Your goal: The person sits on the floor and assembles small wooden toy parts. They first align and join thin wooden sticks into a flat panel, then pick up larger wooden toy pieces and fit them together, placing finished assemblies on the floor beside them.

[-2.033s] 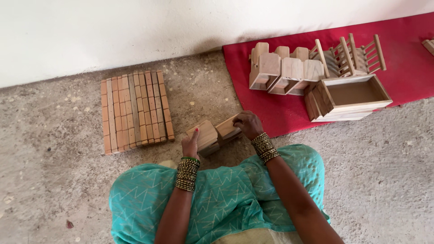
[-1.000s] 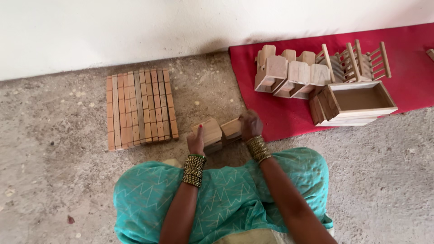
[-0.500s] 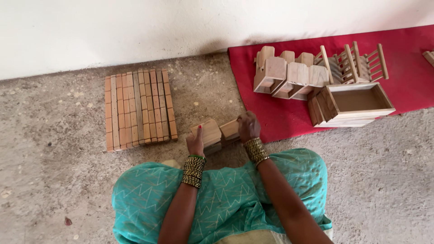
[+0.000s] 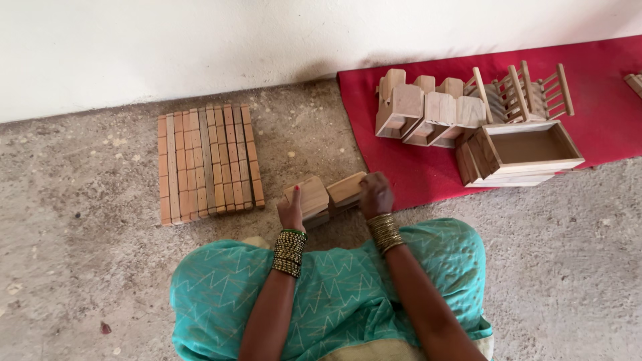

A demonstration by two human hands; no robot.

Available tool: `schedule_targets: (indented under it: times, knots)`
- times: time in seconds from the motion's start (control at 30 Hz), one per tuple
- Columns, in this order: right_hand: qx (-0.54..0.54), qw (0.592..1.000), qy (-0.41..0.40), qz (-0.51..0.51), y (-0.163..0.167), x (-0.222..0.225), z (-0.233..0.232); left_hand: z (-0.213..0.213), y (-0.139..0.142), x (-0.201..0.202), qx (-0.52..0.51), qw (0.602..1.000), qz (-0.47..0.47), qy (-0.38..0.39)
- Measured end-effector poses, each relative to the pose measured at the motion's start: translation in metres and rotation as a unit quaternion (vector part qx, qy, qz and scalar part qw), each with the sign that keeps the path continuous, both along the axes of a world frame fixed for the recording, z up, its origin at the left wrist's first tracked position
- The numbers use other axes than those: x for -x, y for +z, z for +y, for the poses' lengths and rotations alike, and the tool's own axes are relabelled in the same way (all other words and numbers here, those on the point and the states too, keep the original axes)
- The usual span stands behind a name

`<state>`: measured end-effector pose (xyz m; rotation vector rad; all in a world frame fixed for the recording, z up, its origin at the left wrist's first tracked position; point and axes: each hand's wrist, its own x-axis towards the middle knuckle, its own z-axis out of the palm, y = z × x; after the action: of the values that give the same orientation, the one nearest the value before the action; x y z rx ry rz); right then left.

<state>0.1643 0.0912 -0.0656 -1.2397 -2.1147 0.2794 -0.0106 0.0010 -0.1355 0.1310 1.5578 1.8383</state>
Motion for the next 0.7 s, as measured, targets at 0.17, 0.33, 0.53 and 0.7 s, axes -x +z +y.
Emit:
schedule_targets:
  times: [0.17,0.33,0.53,0.7]
  knots:
    - [-0.005,0.982,-0.055,0.183,0.001,-0.01,0.01,-0.01,0.011,-0.006,-0.159,0.98,0.0,-0.118]
    - [0.192,0.901,-0.166,0.353,-0.001,-0.01,0.023,-0.009,0.025,-0.019,-0.187,0.957,0.082,-0.206]
    - [0.039,0.954,-0.096,0.28,-0.004,0.004,0.019,-0.003,0.015,-0.01,-0.266,0.955,-0.036,-0.127]
    - [-0.016,0.978,-0.062,0.201,-0.009,0.01,0.018,-0.011,0.002,-0.001,-0.276,0.946,-0.141,-0.093]
